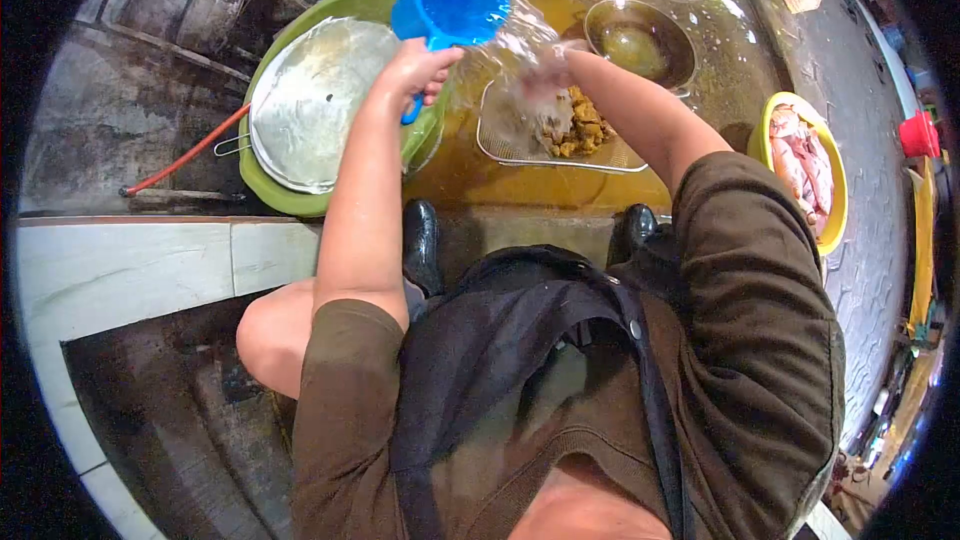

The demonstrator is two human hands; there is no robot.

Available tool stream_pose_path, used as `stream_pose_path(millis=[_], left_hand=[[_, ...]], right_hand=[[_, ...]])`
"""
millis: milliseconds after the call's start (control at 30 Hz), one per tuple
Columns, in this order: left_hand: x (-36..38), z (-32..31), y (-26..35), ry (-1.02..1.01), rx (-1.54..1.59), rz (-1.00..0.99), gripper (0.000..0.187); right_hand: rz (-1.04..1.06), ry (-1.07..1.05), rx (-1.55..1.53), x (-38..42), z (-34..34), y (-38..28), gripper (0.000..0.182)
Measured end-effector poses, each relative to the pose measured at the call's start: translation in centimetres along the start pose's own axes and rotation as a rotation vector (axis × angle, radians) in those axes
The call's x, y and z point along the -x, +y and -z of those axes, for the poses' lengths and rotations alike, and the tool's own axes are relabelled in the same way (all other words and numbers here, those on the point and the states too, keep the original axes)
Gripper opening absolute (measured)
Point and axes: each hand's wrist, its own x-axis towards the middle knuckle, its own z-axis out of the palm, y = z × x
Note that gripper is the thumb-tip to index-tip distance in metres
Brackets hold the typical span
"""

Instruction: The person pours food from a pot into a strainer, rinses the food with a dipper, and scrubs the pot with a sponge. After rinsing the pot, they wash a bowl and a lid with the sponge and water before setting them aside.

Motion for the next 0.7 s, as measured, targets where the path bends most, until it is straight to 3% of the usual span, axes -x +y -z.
stream_pose_path(millis=[67,100,133,200,233,267,333,400,467,500,567,600,667,700], left_hand=[[-1.1,-2.0,-0.1,0.041,-0.117,-0.058,0.02],[-1.9,-3.0,-0.2,0.083,-0.242,-0.119,0.022],[-3.0,-4.2,-0.5,0.166,-0.436,-0.13,0.028],[-5.3,-5.8,-2.0,0.196,-0.69,-0.277,0.028],[-6.5,-6.7,-3.2,0.26,-0.767,-0.295,0.03],[-6.7,-7.7,-3.5,0.321,-0.843,-0.314,0.032],[-6.2,-8.5,-2.9,0.234,-0.855,-0.213,0.031],[-4.3,-9.1,-1.9,0.307,-0.905,-0.207,0.029],[-3.7,-8.1,-1.5,0.328,-0.954,-0.245,0.03],[-2.8,-7.2,-0.9,0.4,-0.972,-0.277,0.028],[-1.8,-4.7,-0.4,0.531,-0.954,-0.303,0.028],[-1.5,-3.1,-0.6,0.589,-0.917,-0.298,0.029],[0.1,-0.5,-0.9,0.723,-0.864,-0.245,0.028],[-0.1,1.3,-2.3,0.777,-0.861,-0.199,0.029]], right_hand=[[0.073,0.214,-0.154,1.3,-1.5,2.6,0.045],[-0.094,-0.197,0.28,2.8,1.3,-2.5,0.044],[-0.094,-0.197,0.28,4.2,2.3,-4.2,0.044],[-0.521,-0.142,-0.084,6.1,3.2,-6.4,0.047],[-0.327,-0.09,-0.18,8.1,3.8,-6.6,0.042],[-0.329,-0.086,-0.185,8.0,3.7,-6.6,0.042],[0.114,-0.158,0.919,7.5,3.8,-5.9,0.039],[0.087,-0.184,0.816,5.4,2.7,-1.7,0.045],[-0.096,0.052,-0.724,4.9,2.3,-0.5,0.051],[-0.099,0.053,-0.729,4.9,2.4,-0.9,0.051],[-0.256,0.112,-1.281,6.0,5.1,-6.9,0.046],[-0.256,0.112,-1.285,6.8,6.1,-8.8,0.046],[-0.43,0.151,-0.896,7.9,7.6,-11.1,0.036],[-0.43,0.152,-0.899,7.8,7.2,-9.9,0.036]])
